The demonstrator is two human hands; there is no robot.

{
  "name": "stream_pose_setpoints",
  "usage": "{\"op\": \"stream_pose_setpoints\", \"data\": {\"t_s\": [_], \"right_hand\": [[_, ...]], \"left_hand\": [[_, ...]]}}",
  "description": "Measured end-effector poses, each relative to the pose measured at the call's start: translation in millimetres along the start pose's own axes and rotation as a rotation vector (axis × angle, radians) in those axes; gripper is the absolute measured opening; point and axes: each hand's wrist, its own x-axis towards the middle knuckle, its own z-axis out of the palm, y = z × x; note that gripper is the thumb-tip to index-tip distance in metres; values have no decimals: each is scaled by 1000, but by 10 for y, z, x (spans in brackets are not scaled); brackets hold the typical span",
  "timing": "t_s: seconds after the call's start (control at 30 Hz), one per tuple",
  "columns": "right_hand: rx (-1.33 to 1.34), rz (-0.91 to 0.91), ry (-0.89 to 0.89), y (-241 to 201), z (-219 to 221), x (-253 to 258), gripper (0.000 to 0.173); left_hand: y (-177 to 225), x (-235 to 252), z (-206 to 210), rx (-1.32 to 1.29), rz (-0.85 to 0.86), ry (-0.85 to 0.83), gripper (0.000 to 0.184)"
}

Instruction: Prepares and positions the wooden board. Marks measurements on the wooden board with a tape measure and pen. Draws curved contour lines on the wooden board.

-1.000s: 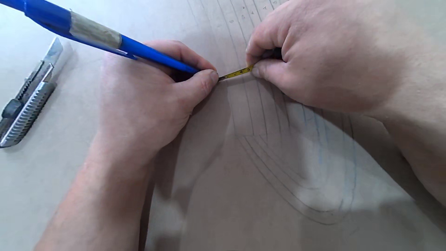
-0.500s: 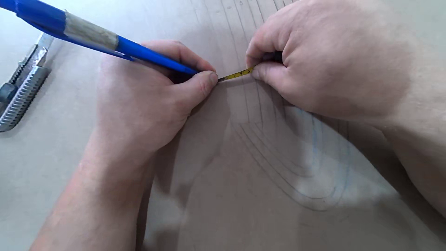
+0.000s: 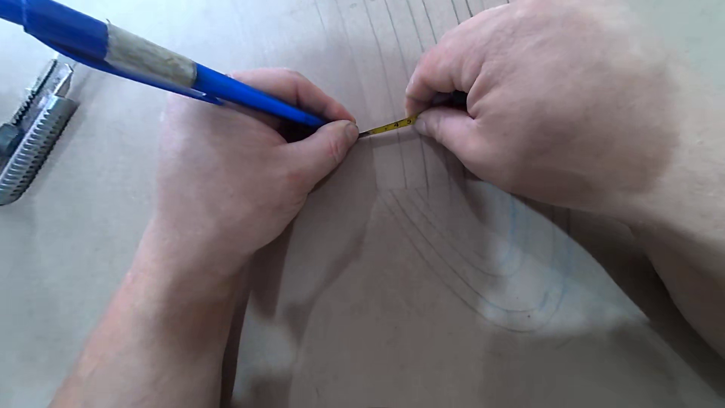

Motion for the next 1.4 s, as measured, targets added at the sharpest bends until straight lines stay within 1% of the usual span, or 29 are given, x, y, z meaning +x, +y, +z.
{"op": "stream_pose_setpoints", "data": {"t_s": [0.23,0.4,0.53,0.73,0.9,1.13,1.33,1.4], "right_hand": [[-3,15,18,-43,29,-71,15],[-10,-2,32,-58,51,-122,16],[-16,4,47,-80,79,-169,16],[-32,-1,77,-118,115,-239,17],[-32,14,78,-164,143,-312,16],[-41,-22,87,-195,180,-384,17],[-5,-51,97,-226,206,-435,14],[36,-41,115,-201,260,-476,13]], "left_hand": [[-5,-45,-4,-13,25,-21,8],[2,-95,-8,16,14,-25,8],[13,-159,-14,-19,6,-42,6],[-19,-211,-13,-35,25,-52,9],[35,-252,-2,-31,11,-53,8],[96,-337,-13,55,-10,-63,6],[120,-365,0,65,19,-35,2],[86,-391,36,6,34,-1,2]]}}
